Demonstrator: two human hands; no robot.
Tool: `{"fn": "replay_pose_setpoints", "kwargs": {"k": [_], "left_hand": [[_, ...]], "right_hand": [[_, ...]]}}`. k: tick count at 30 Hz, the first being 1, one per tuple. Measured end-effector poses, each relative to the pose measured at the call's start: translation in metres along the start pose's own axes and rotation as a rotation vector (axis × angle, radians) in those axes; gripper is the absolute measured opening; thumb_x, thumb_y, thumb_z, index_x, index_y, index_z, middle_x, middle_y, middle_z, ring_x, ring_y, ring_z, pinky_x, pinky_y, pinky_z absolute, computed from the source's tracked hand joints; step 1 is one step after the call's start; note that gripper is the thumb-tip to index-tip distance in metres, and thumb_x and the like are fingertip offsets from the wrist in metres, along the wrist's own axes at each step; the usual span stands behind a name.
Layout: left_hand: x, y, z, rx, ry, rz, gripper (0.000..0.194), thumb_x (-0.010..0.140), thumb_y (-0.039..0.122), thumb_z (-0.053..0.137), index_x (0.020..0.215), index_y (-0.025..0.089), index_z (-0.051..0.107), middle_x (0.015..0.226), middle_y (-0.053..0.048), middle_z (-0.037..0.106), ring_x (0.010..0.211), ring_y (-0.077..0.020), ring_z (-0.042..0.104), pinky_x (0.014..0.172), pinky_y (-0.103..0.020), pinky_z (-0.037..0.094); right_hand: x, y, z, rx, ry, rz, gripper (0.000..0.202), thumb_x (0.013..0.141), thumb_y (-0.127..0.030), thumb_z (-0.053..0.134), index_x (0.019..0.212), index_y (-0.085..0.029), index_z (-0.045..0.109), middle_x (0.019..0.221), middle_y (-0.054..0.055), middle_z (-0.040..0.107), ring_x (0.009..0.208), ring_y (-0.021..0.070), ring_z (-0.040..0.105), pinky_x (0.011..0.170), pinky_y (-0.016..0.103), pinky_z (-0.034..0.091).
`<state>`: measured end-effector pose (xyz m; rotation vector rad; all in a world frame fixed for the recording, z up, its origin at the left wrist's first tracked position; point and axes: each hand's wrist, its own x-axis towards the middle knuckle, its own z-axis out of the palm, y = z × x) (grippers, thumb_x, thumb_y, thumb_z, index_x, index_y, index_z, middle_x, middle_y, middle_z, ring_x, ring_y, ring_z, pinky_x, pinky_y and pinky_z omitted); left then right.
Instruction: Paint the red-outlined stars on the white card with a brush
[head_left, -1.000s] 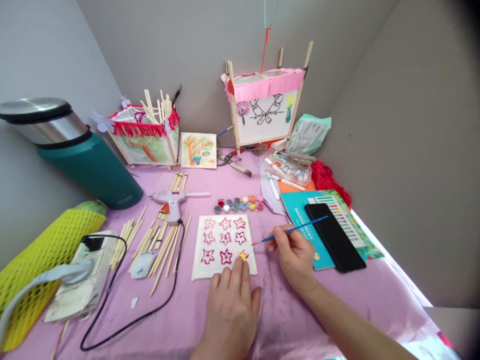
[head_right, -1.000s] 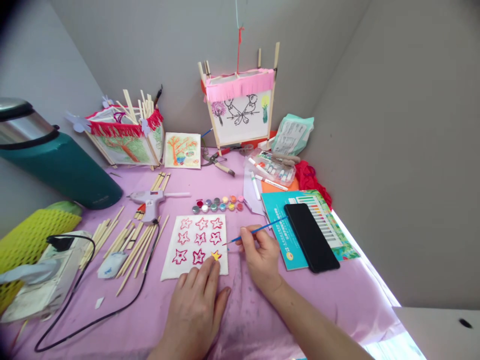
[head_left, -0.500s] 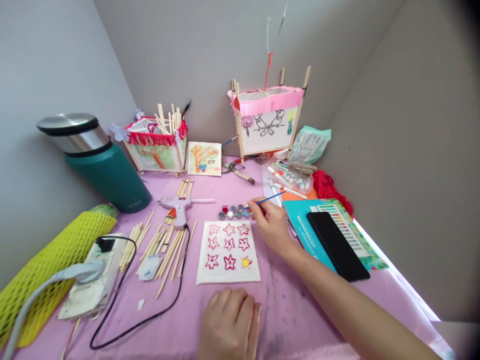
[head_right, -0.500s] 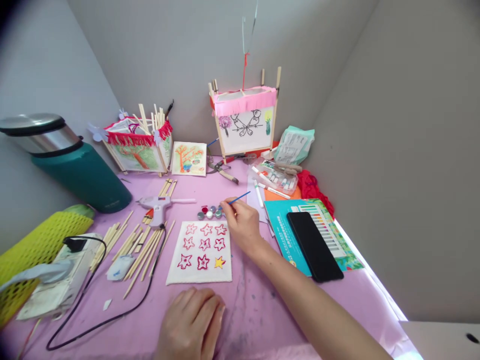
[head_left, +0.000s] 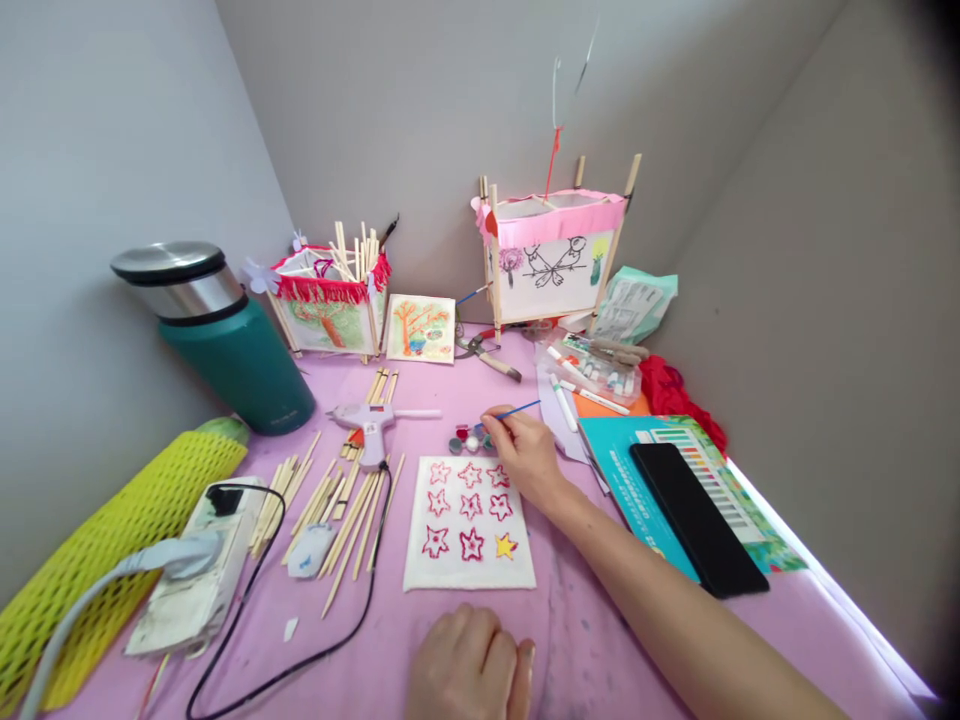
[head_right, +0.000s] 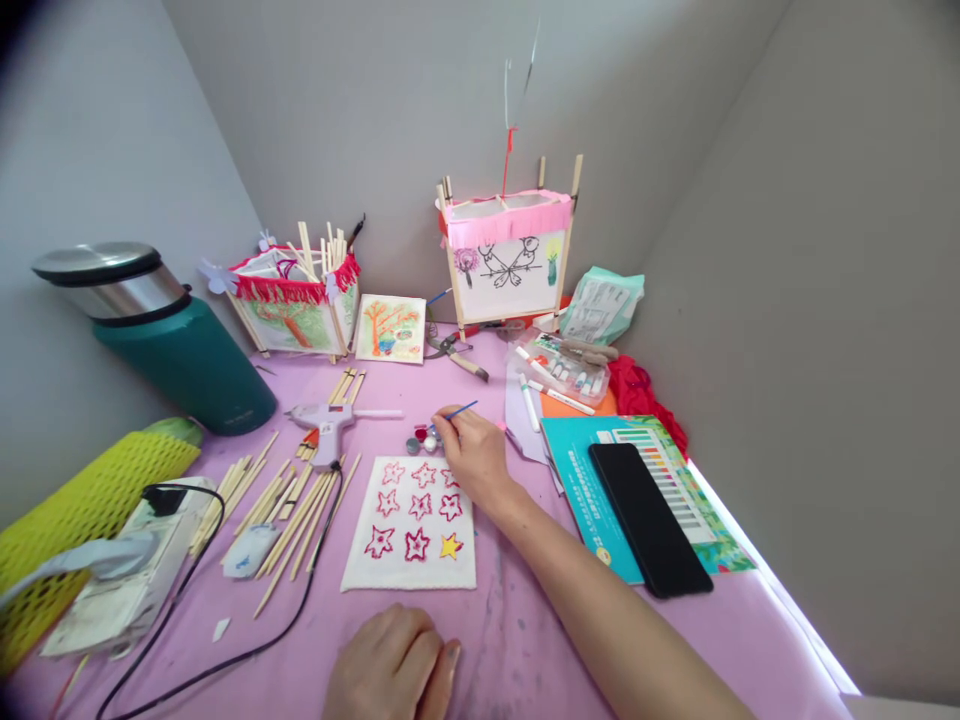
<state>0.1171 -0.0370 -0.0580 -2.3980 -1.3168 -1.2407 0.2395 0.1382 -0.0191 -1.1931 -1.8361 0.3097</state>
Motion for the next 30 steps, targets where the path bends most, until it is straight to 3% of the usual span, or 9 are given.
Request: {"fn": "replay_pose_setpoints", "kwargs": {"k": [9, 12, 20, 23, 26, 30], "left_hand": [[0.001, 0.000, 0.001, 0.007, 0.007, -0.006, 0.015, 0.078, 0.012, 0.055, 0.065, 0.019, 0.051, 0.058, -0.002, 0.052, 0.055, -0.0143, 0.046, 0.052, -0.028, 0.036], [0.002, 0.000, -0.001, 0.003, -0.008, -0.017, 0.015, 0.078, 0.012, 0.055, 0.066, 0.019, 0.051, 0.059, -0.002, 0.052, 0.056, -0.0144, 0.047, 0.052, -0.028, 0.037], [0.002, 0.003, -0.005, -0.024, -0.062, -0.058, 0.013, 0.081, 0.013, 0.052, 0.068, 0.019, 0.053, 0.062, -0.002, 0.054, 0.058, -0.0146, 0.051, 0.053, -0.028, 0.041], [0.001, 0.002, -0.005, 0.004, -0.050, -0.065, 0.008, 0.083, 0.016, 0.051, 0.083, 0.017, 0.059, 0.076, -0.006, 0.063, 0.068, -0.0165, 0.058, 0.059, -0.029, 0.046], [0.000, 0.003, -0.004, 0.095, -0.075, -0.048, 0.022, 0.085, 0.022, 0.051, 0.104, 0.014, 0.060, 0.101, -0.011, 0.066, 0.083, -0.0191, 0.063, 0.067, -0.030, 0.051], [0.005, 0.008, 0.000, 0.182, -0.149, -0.018, 0.035, 0.086, 0.028, 0.051, 0.114, 0.009, 0.057, 0.116, -0.015, 0.063, 0.090, -0.0203, 0.065, 0.069, -0.030, 0.053]], "right_hand": [[0.001, 0.000, 0.006, -0.083, -0.065, -0.021, 0.018, 0.092, -0.024, 0.049, 0.085, -0.019, 0.064, 0.084, 0.004, 0.071, 0.076, 0.0181, 0.067, 0.070, 0.028, 0.047], [0.002, -0.002, 0.003, -0.009, -0.014, -0.001, 0.019, 0.092, -0.026, 0.049, 0.082, -0.019, 0.064, 0.083, 0.004, 0.071, 0.073, 0.0168, 0.066, 0.067, 0.027, 0.047], [-0.023, -0.021, -0.041, 0.376, 0.080, 0.212, 0.022, 0.091, -0.034, 0.051, 0.078, -0.018, 0.059, 0.064, 0.000, 0.065, 0.052, 0.0113, 0.058, 0.053, 0.023, 0.046], [-0.046, -0.022, -0.052, 0.393, 0.106, 0.246, 0.025, 0.092, -0.034, 0.051, 0.073, -0.018, 0.057, 0.061, -0.001, 0.063, 0.049, 0.0102, 0.057, 0.050, 0.022, 0.045], [-0.065, -0.016, -0.052, 0.416, 0.109, 0.268, 0.024, 0.092, -0.033, 0.050, 0.075, -0.018, 0.057, 0.063, -0.001, 0.062, 0.050, 0.0104, 0.058, 0.050, 0.023, 0.046], [-0.076, -0.010, -0.047, 0.411, 0.135, 0.287, 0.023, 0.092, -0.032, 0.049, 0.074, -0.018, 0.055, 0.061, -0.002, 0.061, 0.048, 0.0099, 0.057, 0.047, 0.021, 0.045]]}}
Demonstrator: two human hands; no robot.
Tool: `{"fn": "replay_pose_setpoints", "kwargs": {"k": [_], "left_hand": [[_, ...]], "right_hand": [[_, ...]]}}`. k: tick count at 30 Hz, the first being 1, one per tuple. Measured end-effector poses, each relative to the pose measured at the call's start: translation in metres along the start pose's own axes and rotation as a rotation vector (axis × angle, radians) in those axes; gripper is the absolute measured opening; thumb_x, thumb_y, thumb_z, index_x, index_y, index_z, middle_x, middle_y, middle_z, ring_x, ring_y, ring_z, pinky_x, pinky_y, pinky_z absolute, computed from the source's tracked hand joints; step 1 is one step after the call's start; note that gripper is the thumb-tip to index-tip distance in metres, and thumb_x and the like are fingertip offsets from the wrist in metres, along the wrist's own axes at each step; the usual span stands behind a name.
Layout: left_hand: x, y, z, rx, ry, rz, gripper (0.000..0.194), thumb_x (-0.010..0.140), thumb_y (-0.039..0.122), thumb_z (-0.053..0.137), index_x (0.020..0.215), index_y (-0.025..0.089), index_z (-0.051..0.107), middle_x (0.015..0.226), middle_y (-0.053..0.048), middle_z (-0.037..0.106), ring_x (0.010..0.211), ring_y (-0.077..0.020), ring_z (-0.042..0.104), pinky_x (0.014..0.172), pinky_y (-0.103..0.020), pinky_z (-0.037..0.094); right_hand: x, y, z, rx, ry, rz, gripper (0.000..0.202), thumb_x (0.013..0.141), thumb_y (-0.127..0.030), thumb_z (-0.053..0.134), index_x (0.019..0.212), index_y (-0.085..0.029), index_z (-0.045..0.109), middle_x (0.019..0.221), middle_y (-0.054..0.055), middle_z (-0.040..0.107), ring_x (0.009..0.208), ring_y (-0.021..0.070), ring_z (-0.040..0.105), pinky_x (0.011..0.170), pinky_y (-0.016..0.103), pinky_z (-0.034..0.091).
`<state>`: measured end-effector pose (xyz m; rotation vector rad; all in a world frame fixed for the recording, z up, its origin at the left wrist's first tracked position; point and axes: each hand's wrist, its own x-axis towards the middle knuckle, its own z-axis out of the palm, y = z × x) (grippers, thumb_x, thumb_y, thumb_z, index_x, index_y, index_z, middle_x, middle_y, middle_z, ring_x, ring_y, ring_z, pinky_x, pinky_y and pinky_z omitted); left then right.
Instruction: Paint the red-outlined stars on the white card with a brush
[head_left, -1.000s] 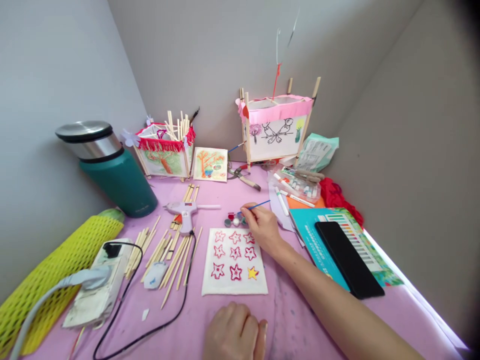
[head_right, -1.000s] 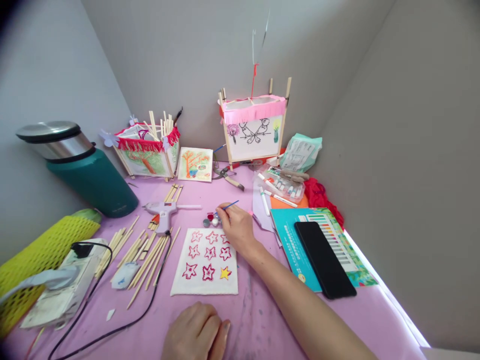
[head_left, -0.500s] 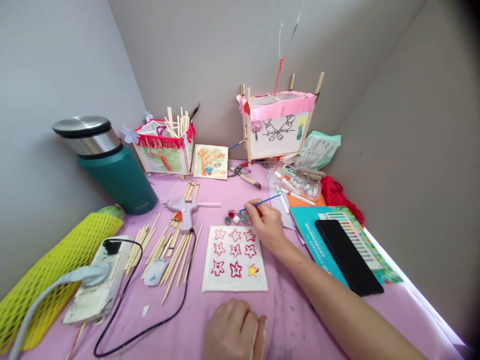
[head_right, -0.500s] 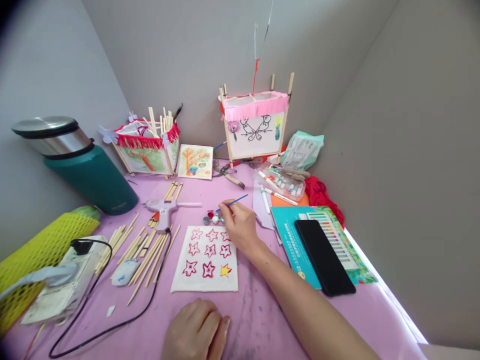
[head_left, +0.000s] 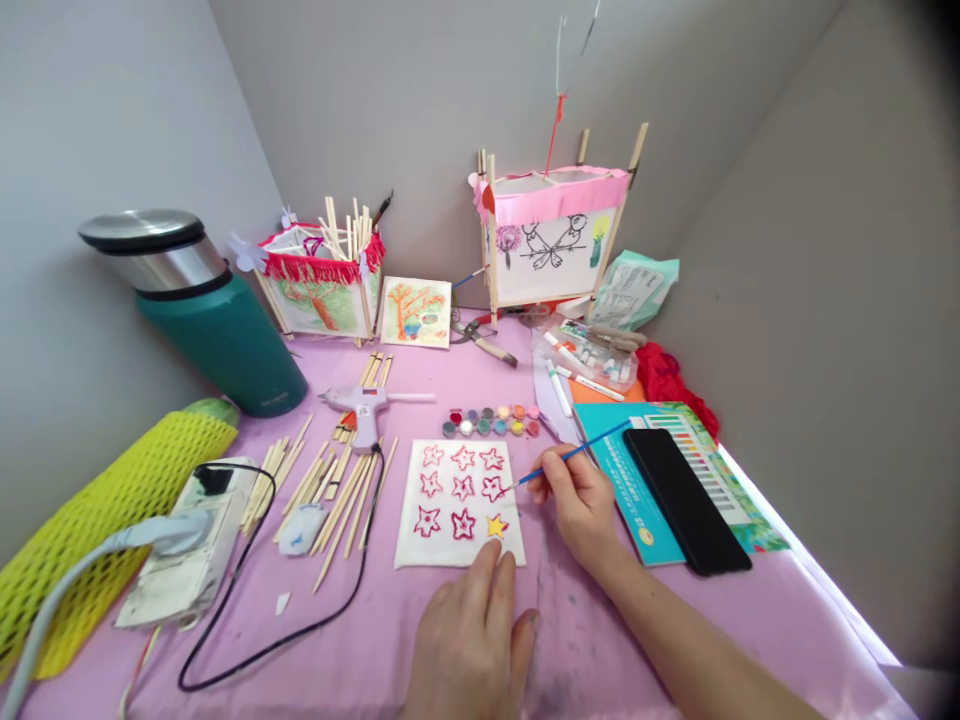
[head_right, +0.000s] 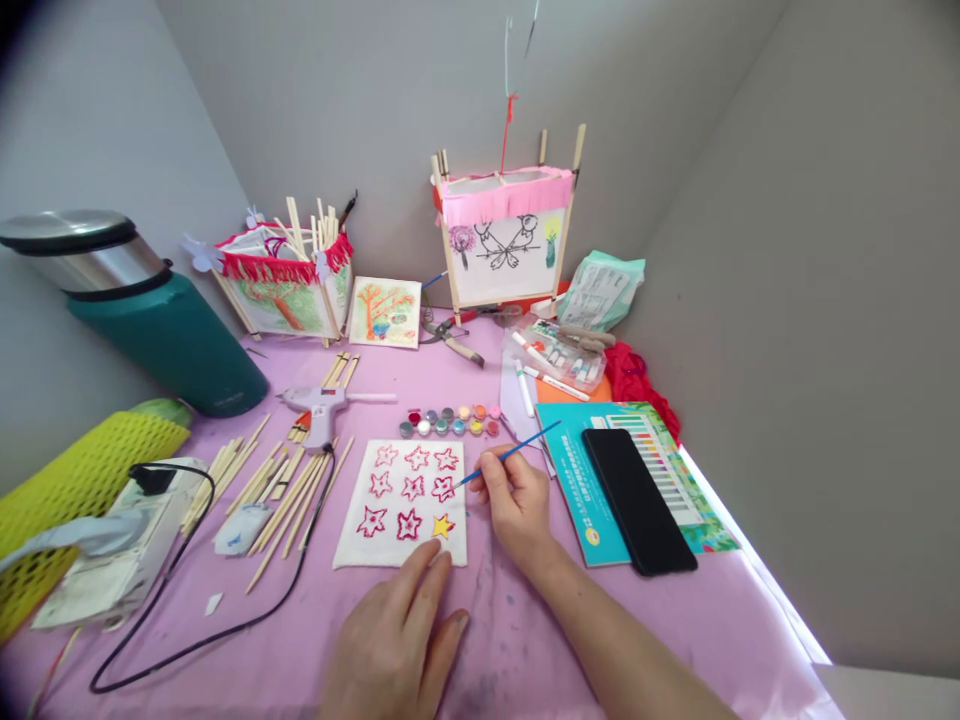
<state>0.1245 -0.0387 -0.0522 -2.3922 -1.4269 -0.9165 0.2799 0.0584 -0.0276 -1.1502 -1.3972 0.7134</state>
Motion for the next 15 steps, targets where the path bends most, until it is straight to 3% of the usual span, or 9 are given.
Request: {"fn": "replay_pose_setpoints", "kwargs": {"k": [6, 15], "left_hand": [[0.010, 0.005, 0.004, 0.096, -0.040, -0.013, 0.035, 0.090, 0.029, 0.043, 0.112, 0.007, 0.059, 0.117, -0.016, 0.063, 0.082, -0.0201, 0.067, 0.061, -0.031, 0.054], [0.013, 0.007, 0.005, 0.110, -0.060, -0.028, 0.035, 0.091, 0.029, 0.040, 0.110, 0.007, 0.060, 0.114, -0.016, 0.065, 0.085, -0.0202, 0.067, 0.064, -0.031, 0.054]], "right_hand": [[-0.003, 0.003, 0.002, -0.133, -0.102, -0.066, 0.022, 0.093, -0.028, 0.047, 0.074, -0.020, 0.055, 0.057, -0.003, 0.060, 0.045, 0.0098, 0.055, 0.045, 0.020, 0.043], [-0.005, 0.005, 0.002, -0.269, -0.181, -0.170, 0.023, 0.092, -0.027, 0.046, 0.072, -0.020, 0.055, 0.055, -0.001, 0.061, 0.050, 0.0125, 0.058, 0.049, 0.024, 0.042]]}}
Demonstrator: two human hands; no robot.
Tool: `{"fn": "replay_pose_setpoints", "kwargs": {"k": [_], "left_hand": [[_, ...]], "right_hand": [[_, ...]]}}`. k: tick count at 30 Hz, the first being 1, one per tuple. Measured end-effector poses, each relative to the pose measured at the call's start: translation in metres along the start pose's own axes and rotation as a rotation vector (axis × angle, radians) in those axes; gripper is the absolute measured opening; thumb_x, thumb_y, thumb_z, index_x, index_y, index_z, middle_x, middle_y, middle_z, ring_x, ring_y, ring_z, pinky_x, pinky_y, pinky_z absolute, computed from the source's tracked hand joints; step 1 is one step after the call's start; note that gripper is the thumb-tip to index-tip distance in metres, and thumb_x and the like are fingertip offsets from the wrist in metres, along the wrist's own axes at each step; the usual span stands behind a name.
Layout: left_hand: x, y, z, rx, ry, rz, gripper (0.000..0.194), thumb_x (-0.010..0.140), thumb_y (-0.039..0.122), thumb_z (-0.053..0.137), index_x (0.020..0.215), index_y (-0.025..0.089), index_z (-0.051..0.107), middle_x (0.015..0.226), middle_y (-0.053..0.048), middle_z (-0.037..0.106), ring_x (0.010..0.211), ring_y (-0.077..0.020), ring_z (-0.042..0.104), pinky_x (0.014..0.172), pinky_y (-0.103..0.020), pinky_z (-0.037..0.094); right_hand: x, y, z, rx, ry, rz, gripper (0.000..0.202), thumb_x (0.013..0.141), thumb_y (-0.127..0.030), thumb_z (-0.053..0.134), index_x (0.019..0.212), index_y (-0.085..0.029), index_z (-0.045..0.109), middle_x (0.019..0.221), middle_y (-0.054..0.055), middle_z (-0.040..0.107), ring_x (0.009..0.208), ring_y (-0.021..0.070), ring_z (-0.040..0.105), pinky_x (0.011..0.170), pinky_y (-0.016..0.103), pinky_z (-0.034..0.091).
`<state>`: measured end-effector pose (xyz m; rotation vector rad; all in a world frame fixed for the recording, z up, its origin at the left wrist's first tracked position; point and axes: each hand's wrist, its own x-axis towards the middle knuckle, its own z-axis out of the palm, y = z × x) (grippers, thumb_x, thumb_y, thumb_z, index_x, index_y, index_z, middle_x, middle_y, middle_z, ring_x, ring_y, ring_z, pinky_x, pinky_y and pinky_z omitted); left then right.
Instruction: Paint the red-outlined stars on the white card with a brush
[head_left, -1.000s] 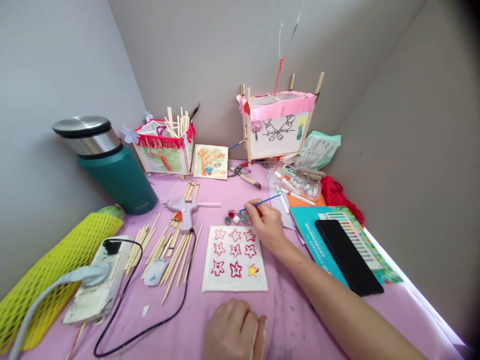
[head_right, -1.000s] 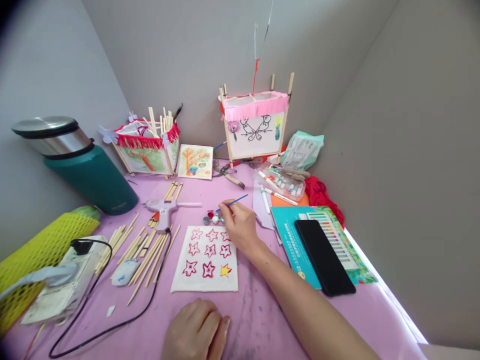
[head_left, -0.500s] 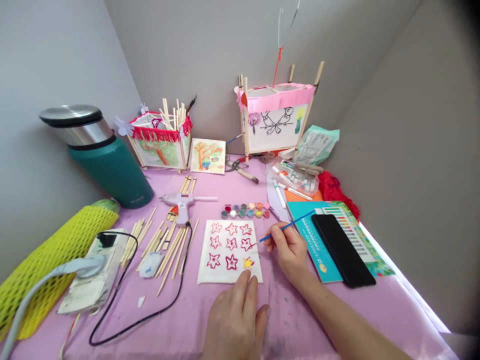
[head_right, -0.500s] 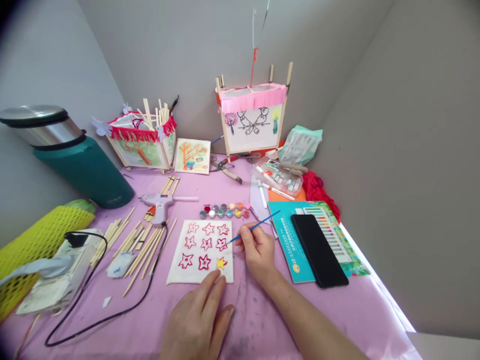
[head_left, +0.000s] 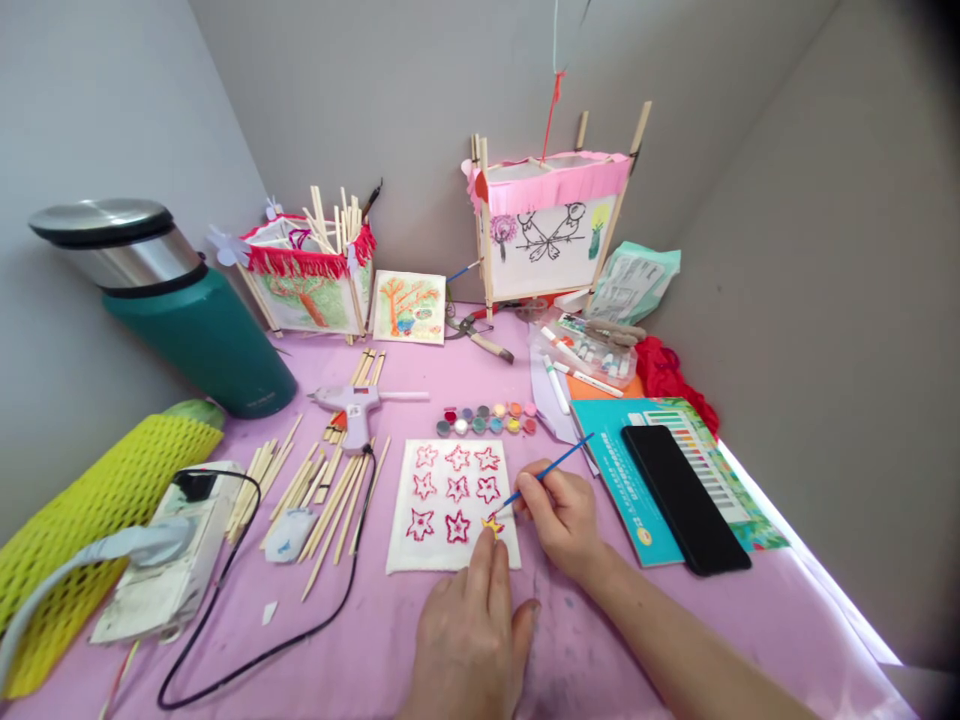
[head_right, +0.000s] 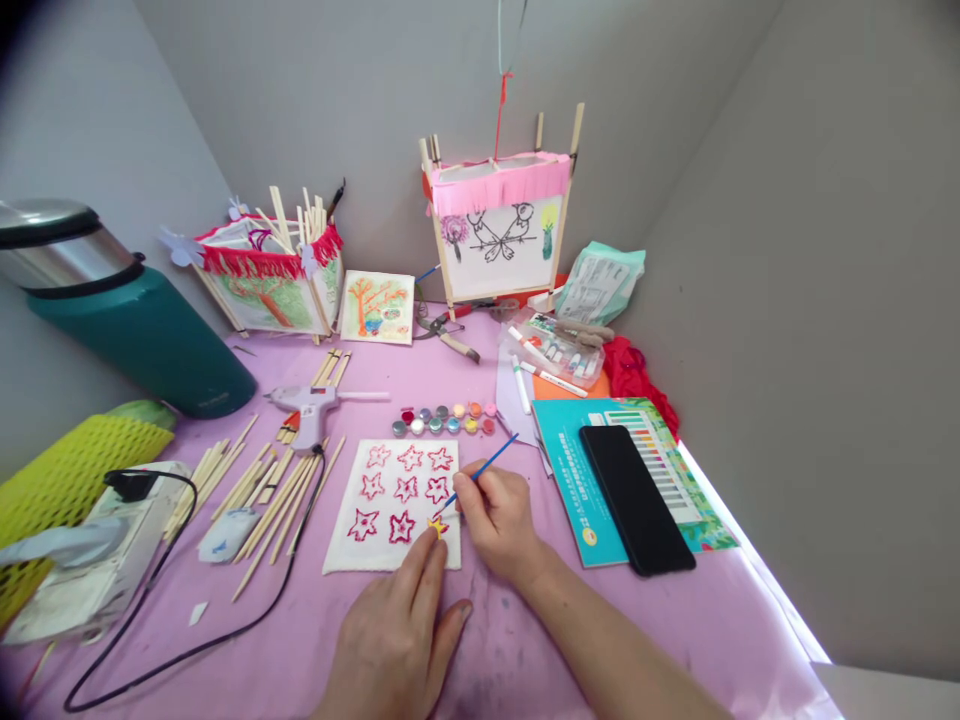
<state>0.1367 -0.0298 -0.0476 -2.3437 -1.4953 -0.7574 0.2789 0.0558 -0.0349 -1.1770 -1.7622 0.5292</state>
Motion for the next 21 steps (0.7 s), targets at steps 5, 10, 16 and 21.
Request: {"fn": "replay_pose_setpoints", "kwargs": {"k": [5, 10, 16, 21], "left_hand": [[-0.0004, 0.0007, 0.0010, 0.008, -0.003, 0.007, 0.035, 0.092, 0.028, 0.040, 0.108, 0.006, 0.061, 0.113, -0.016, 0.065, 0.084, -0.0200, 0.067, 0.063, -0.030, 0.054], [-0.0028, -0.0001, 0.0021, 0.025, -0.036, 0.018, 0.035, 0.090, 0.029, 0.043, 0.111, 0.006, 0.061, 0.116, -0.016, 0.064, 0.083, -0.0196, 0.067, 0.064, -0.030, 0.053], [-0.0040, 0.0008, 0.0037, 0.024, -0.033, 0.019, 0.035, 0.089, 0.028, 0.044, 0.110, 0.006, 0.061, 0.117, -0.017, 0.063, 0.081, -0.0200, 0.067, 0.063, -0.031, 0.053], [-0.0038, 0.0001, 0.0040, 0.014, -0.029, 0.013, 0.034, 0.089, 0.028, 0.045, 0.111, 0.006, 0.060, 0.116, -0.017, 0.063, 0.084, -0.0201, 0.067, 0.065, -0.031, 0.053]], "right_hand": [[0.0011, -0.0005, 0.0000, -0.012, -0.017, -0.033, 0.024, 0.092, -0.025, 0.046, 0.070, -0.020, 0.054, 0.057, -0.001, 0.060, 0.051, 0.0121, 0.057, 0.051, 0.024, 0.041], [0.0018, -0.0015, -0.0001, -0.031, -0.022, -0.073, 0.024, 0.092, -0.022, 0.047, 0.069, -0.019, 0.054, 0.059, -0.001, 0.060, 0.052, 0.0113, 0.056, 0.052, 0.024, 0.040], [0.0025, -0.0034, 0.0005, -0.052, -0.016, -0.094, 0.024, 0.091, -0.022, 0.047, 0.069, -0.019, 0.055, 0.061, 0.000, 0.061, 0.052, 0.0111, 0.055, 0.052, 0.024, 0.041], [0.0037, -0.0048, 0.0013, -0.045, -0.017, -0.098, 0.024, 0.091, -0.023, 0.046, 0.069, -0.019, 0.055, 0.059, 0.000, 0.061, 0.051, 0.0113, 0.056, 0.051, 0.024, 0.041]]}}
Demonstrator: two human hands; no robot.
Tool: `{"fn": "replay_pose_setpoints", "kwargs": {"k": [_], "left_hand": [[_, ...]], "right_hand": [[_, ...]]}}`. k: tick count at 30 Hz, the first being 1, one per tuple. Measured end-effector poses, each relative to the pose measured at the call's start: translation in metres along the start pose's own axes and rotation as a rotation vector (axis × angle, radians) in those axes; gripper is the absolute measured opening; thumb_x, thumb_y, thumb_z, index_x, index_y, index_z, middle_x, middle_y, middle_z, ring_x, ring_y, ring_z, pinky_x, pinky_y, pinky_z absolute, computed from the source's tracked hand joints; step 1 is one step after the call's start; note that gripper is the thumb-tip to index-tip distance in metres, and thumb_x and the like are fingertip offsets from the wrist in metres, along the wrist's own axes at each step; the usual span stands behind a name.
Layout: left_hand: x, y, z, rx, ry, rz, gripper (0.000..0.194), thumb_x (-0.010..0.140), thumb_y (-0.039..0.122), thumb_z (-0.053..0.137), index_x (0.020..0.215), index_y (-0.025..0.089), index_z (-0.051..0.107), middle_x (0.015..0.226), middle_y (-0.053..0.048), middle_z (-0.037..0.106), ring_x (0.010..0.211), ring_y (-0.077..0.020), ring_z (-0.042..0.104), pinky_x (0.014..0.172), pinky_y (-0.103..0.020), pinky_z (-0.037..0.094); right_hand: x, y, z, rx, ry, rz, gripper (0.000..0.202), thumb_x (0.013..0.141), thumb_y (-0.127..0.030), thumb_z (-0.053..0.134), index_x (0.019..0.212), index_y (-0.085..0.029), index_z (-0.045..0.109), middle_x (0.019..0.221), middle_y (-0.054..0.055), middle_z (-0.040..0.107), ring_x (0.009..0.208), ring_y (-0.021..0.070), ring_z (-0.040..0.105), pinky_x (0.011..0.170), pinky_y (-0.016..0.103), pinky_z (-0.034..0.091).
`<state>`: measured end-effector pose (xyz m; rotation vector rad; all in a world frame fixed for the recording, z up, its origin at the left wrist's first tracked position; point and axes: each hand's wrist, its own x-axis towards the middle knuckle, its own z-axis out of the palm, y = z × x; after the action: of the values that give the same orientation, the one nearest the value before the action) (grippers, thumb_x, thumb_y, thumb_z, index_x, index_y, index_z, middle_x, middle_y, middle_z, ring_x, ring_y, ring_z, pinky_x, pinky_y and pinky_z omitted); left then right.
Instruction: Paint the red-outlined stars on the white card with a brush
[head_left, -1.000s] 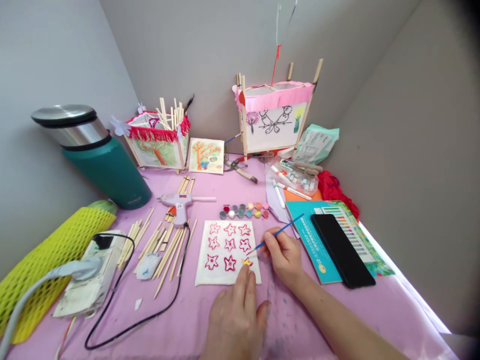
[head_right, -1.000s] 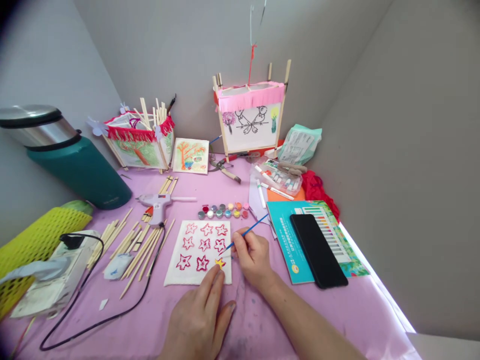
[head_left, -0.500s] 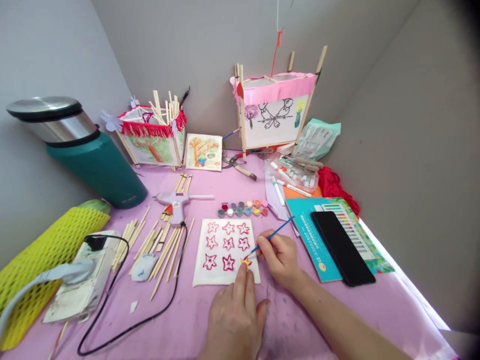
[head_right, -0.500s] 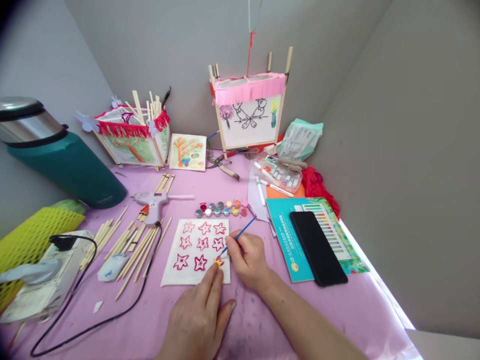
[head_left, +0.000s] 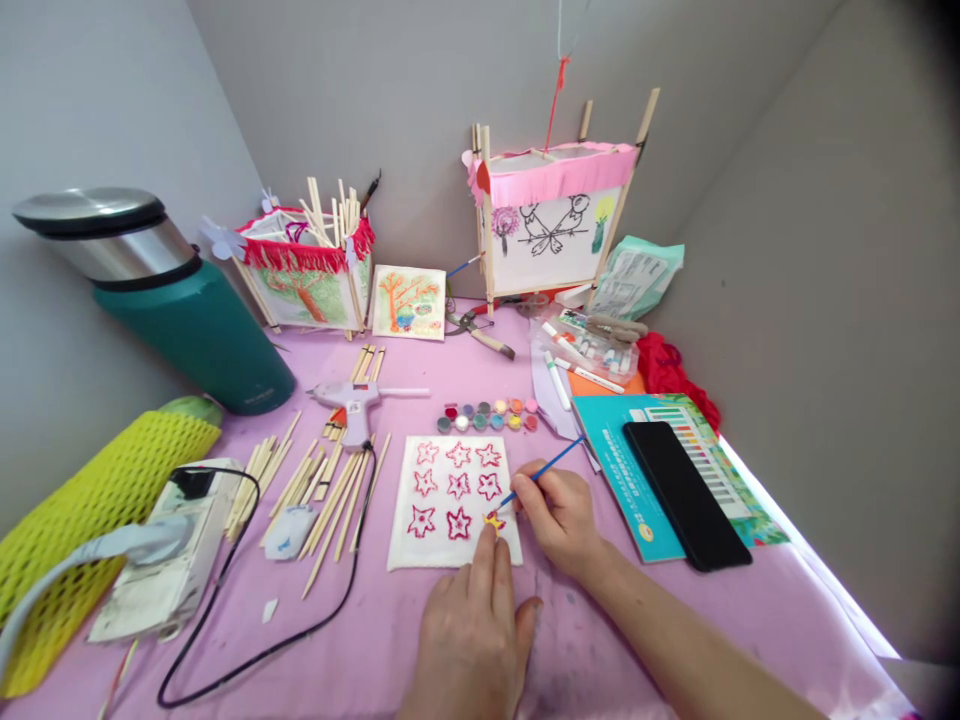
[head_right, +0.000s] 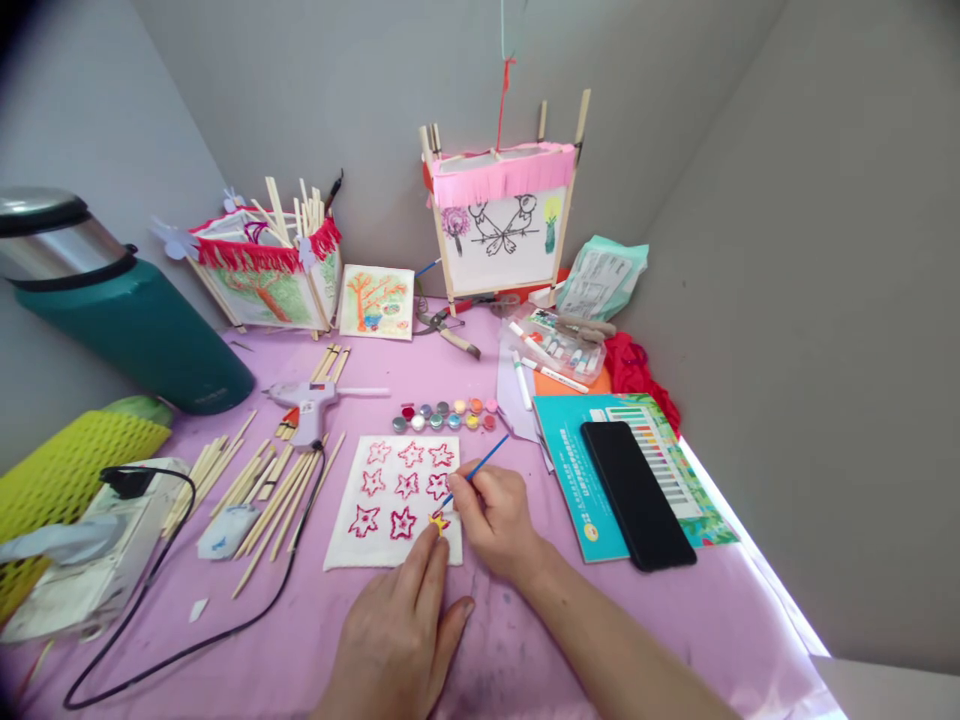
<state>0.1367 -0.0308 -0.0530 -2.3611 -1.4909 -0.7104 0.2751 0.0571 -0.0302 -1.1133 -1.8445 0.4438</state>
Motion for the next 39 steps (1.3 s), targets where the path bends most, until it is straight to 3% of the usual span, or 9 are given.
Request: {"fn": "replay_pose_setpoints", "kwargs": {"k": [39], "left_hand": [[0.0005, 0.0007, -0.0021, -0.018, -0.040, -0.012, 0.035, 0.088, 0.028, 0.049, 0.114, 0.007, 0.060, 0.120, -0.017, 0.062, 0.086, -0.0210, 0.066, 0.065, -0.031, 0.053]], "right_hand": [[-0.0017, -0.0011, 0.0043, -0.010, -0.013, -0.029, 0.024, 0.090, -0.021, 0.048, 0.066, -0.020, 0.051, 0.064, 0.000, 0.062, 0.054, 0.0110, 0.057, 0.052, 0.024, 0.042]]}}
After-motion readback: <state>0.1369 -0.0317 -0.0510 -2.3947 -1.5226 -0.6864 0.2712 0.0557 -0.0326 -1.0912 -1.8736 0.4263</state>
